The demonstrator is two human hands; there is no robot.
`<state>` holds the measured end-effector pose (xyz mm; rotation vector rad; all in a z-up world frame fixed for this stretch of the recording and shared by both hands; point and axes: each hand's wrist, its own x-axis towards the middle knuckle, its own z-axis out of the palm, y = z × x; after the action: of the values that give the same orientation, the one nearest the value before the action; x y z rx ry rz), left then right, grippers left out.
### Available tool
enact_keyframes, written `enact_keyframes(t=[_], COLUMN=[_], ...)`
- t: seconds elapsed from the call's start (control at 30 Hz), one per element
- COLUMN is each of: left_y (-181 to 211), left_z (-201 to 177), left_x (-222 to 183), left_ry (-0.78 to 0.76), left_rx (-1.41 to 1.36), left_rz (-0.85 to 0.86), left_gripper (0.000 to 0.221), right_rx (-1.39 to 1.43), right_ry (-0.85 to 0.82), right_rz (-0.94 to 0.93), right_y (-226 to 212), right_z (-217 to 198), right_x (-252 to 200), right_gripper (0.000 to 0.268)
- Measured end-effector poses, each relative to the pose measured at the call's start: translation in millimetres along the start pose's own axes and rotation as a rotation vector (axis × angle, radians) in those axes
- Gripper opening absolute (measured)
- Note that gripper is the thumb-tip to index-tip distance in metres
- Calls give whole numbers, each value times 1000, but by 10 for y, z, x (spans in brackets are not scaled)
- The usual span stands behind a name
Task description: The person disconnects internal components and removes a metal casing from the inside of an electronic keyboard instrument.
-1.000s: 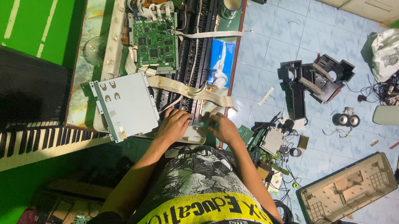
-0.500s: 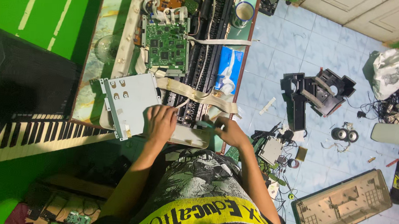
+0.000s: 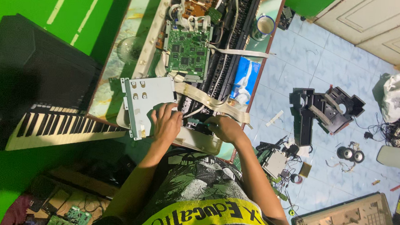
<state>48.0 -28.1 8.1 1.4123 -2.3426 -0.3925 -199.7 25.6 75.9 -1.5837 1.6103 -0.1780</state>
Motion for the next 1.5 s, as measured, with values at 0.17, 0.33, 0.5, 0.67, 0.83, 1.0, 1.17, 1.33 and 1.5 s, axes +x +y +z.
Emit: enact_keyframes(t=[0.17,0.33,0.5,0.67,0.83,1.0,1.17,1.33,1.5], left_y=[32,44,32,72,55,61,61,75,91], left_z=[-141,-132,-114,-184,-238,-237,-238,-281,-310], left_x=[67,86,91,127,183,259,362,408,415], left_ry=[-93,-114,-3,53,106,108,126,146,165], left_rx=[-43,-4,-25,-72,-86,-45,-53,-75,-63], left_rz=[26,11,22,-12,24,8,-25,-19,-6], left_gripper=[15,13,13,10,9,9,10,11,23], right_rx=[26,-39,-177,-126,-258,-329,-275,-255,-90], right_ry=[67,48,59,90,185,198,76,193,49], right_rz=[43,88,158,50,-2,143,10,94,66], right_y=[-48,-114,-251,-285,-243,-209,-161,-205,-167], right_z=[45,42,63,305,298,195,151,129,231], right_x=[40,45,83,213,211,283,268,327,264], right_gripper=[30,27,22,22,32,44,27,33,22])
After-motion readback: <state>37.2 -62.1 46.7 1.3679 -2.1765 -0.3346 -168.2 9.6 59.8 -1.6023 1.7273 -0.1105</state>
